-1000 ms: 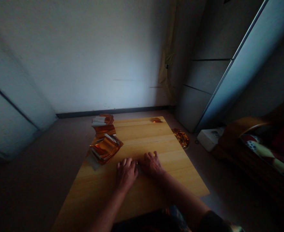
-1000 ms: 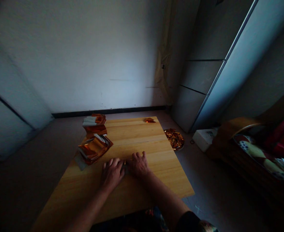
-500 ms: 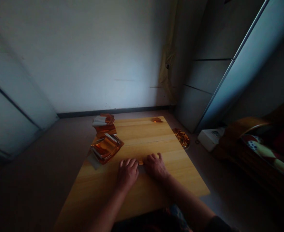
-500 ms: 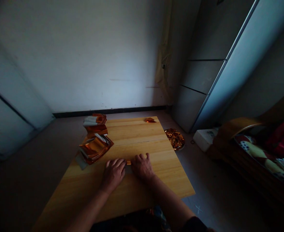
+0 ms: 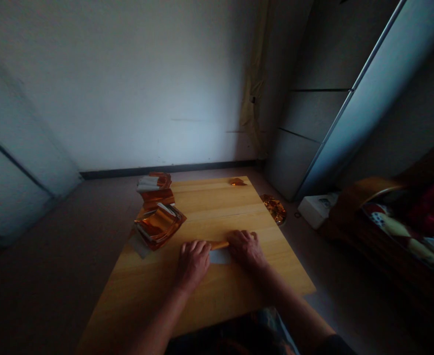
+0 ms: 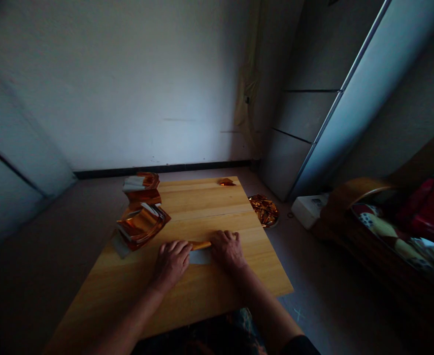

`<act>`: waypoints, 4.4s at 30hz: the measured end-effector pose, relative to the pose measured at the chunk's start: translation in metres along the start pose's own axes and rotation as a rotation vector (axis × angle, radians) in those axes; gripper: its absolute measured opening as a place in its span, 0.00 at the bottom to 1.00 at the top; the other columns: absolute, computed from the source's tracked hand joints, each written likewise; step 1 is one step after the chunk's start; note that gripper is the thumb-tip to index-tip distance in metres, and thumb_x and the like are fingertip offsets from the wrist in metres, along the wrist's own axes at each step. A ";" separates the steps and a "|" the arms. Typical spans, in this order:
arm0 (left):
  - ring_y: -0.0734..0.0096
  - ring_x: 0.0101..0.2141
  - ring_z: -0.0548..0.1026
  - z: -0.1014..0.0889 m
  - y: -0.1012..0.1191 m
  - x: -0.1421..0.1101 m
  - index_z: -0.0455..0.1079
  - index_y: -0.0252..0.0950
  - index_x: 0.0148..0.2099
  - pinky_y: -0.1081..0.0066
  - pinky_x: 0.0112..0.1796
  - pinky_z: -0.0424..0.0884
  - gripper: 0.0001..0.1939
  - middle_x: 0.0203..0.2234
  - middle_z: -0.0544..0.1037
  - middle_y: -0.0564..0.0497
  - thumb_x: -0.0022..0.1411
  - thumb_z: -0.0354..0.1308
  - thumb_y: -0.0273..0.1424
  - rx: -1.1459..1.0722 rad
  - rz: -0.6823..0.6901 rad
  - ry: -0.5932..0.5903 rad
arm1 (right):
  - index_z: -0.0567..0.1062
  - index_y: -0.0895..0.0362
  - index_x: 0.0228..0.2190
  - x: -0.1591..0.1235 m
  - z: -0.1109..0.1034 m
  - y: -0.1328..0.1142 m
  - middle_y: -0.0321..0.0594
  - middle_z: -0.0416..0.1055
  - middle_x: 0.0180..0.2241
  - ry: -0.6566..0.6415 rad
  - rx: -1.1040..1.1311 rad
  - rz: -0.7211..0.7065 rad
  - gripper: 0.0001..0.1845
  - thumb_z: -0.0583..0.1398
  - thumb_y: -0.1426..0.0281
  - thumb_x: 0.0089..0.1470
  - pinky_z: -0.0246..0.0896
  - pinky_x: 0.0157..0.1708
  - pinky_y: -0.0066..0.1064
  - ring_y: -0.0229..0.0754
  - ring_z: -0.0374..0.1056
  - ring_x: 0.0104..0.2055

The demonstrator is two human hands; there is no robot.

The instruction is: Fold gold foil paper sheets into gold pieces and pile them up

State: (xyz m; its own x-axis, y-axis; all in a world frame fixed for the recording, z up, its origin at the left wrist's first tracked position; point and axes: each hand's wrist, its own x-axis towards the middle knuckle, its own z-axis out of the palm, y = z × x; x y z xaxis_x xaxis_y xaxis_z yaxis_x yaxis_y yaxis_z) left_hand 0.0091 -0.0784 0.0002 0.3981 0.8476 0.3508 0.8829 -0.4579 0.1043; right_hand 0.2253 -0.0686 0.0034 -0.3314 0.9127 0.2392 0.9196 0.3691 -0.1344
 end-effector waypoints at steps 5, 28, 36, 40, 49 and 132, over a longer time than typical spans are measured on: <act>0.61 0.44 0.68 -0.002 0.000 -0.001 0.69 0.42 0.46 0.59 0.43 0.60 0.14 0.41 0.74 0.48 0.59 0.52 0.25 0.027 0.018 -0.019 | 0.68 0.51 0.51 0.006 0.003 -0.014 0.44 0.65 0.52 0.054 0.022 -0.133 0.18 0.54 0.70 0.59 0.45 0.49 0.39 0.46 0.58 0.50; 0.62 0.41 0.69 -0.002 -0.001 -0.001 0.69 0.42 0.46 0.60 0.43 0.58 0.13 0.38 0.74 0.48 0.60 0.51 0.27 0.009 0.002 -0.016 | 0.71 0.54 0.41 0.005 0.010 -0.031 0.42 0.70 0.40 -0.059 0.017 -0.190 0.11 0.50 0.69 0.63 0.50 0.39 0.33 0.43 0.60 0.41; 0.62 0.42 0.69 -0.002 -0.001 0.001 0.71 0.43 0.44 0.60 0.42 0.60 0.13 0.39 0.74 0.48 0.59 0.51 0.26 0.012 0.001 -0.032 | 0.71 0.53 0.41 0.006 0.006 -0.028 0.41 0.68 0.41 -0.102 -0.021 -0.126 0.10 0.51 0.70 0.62 0.49 0.41 0.34 0.43 0.58 0.43; 0.61 0.46 0.68 0.000 -0.002 0.001 0.70 0.42 0.46 0.59 0.44 0.59 0.14 0.45 0.74 0.48 0.60 0.51 0.26 -0.023 0.031 -0.027 | 0.72 0.51 0.43 -0.003 0.002 -0.007 0.40 0.68 0.43 -0.086 -0.019 -0.066 0.11 0.52 0.70 0.61 0.49 0.42 0.34 0.43 0.58 0.44; 0.61 0.47 0.68 0.001 -0.003 0.001 0.70 0.42 0.47 0.58 0.45 0.59 0.14 0.45 0.76 0.49 0.59 0.51 0.26 -0.033 0.043 -0.014 | 0.70 0.49 0.51 -0.006 0.002 0.006 0.43 0.62 0.56 -0.021 0.008 0.043 0.17 0.51 0.69 0.61 0.49 0.48 0.38 0.45 0.57 0.53; 0.58 0.43 0.72 -0.001 0.021 -0.018 0.73 0.39 0.43 0.53 0.48 0.61 0.12 0.45 0.75 0.41 0.62 0.50 0.28 0.089 0.042 -0.014 | 0.78 0.53 0.30 -0.006 0.023 0.005 0.38 0.74 0.39 0.063 0.361 -0.241 0.07 0.60 0.66 0.56 0.53 0.44 0.35 0.41 0.65 0.41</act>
State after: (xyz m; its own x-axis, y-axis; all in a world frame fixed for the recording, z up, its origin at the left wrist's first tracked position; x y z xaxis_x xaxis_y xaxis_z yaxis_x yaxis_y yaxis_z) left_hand 0.0205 -0.1035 -0.0025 0.4385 0.8320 0.3399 0.8835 -0.4684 0.0065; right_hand 0.2269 -0.0684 -0.0212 -0.5036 0.7844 0.3621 0.6809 0.6183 -0.3926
